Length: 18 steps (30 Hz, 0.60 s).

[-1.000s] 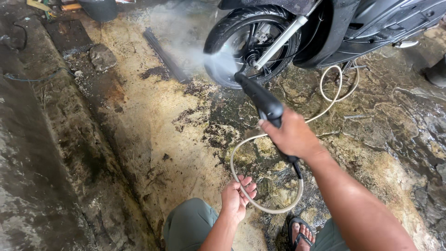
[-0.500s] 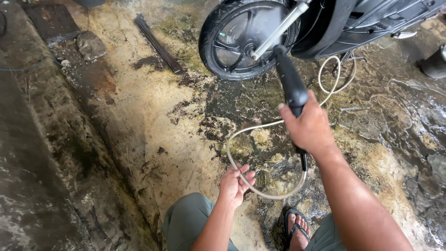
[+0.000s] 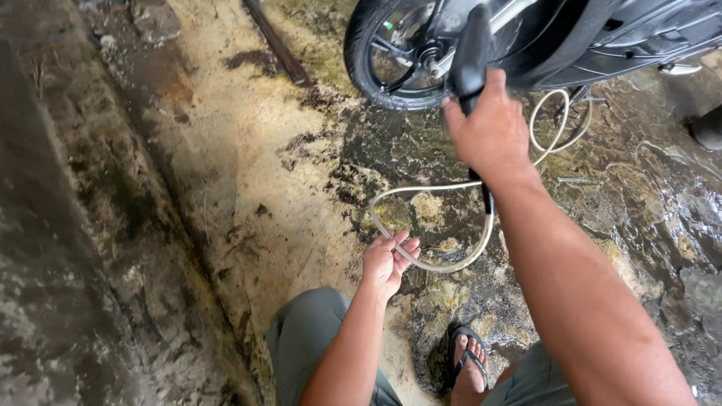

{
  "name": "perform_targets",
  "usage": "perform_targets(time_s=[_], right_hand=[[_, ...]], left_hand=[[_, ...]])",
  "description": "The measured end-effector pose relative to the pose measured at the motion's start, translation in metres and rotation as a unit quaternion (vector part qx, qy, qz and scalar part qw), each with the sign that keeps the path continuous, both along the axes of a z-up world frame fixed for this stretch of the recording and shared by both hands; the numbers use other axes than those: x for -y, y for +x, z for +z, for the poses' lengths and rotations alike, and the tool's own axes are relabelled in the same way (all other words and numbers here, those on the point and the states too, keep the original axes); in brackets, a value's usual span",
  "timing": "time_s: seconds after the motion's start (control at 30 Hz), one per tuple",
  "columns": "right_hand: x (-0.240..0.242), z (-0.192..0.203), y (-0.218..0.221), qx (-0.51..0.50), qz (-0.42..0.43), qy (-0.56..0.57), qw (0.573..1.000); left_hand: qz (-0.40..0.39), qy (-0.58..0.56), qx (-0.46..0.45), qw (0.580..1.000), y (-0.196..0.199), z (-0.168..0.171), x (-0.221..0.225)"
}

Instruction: The person uses a high-pressure water spray gun to wash a black motorcycle. They systematically clean the front wheel, engine area, and body panels, moving around the vehicle to reach different sections. The person holds the spray gun in their right hand and manages the hose with their left hand.

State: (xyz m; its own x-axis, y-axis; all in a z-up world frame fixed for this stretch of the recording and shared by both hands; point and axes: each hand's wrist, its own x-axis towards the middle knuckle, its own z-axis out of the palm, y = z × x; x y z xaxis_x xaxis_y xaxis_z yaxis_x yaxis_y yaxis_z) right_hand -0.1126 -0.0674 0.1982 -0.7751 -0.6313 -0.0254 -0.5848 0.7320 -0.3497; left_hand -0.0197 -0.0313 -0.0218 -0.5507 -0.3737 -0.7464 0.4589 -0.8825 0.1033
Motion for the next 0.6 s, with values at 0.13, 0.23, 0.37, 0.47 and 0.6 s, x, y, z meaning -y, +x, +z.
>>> perform_targets(time_s=[0.13, 0.23, 0.37, 0.47, 0.6], right_hand=[[0.008, -0.005, 0.004, 0.002, 0.009, -0.006, 1.0], [0.012, -0.004, 0.005, 0.009, -0.019, 0.005, 1.0], [0.008, -0.006, -0.008, 0.028, -0.037, -0.033, 0.998], [-0.004, -0.003, -0.008, 0.049, -0.059, -0.051, 0.996], [-0.031, -0.016, -0.034, 0.066, -0.073, -0.105, 0.99]], left_hand=[[-0.018, -0.011, 0.003, 1.0, 0.006, 0.001, 0.0], [-0.021, -0.013, 0.007, 1.0, 0.008, 0.001, 0.001], [-0.028, -0.014, 0.021, 0.999, 0.013, 0.006, 0.004], [-0.027, -0.023, 0.009, 0.999, 0.014, 0.001, 0.005], [-0.037, -0.021, 0.013, 0.999, 0.018, 0.009, 0.007]])
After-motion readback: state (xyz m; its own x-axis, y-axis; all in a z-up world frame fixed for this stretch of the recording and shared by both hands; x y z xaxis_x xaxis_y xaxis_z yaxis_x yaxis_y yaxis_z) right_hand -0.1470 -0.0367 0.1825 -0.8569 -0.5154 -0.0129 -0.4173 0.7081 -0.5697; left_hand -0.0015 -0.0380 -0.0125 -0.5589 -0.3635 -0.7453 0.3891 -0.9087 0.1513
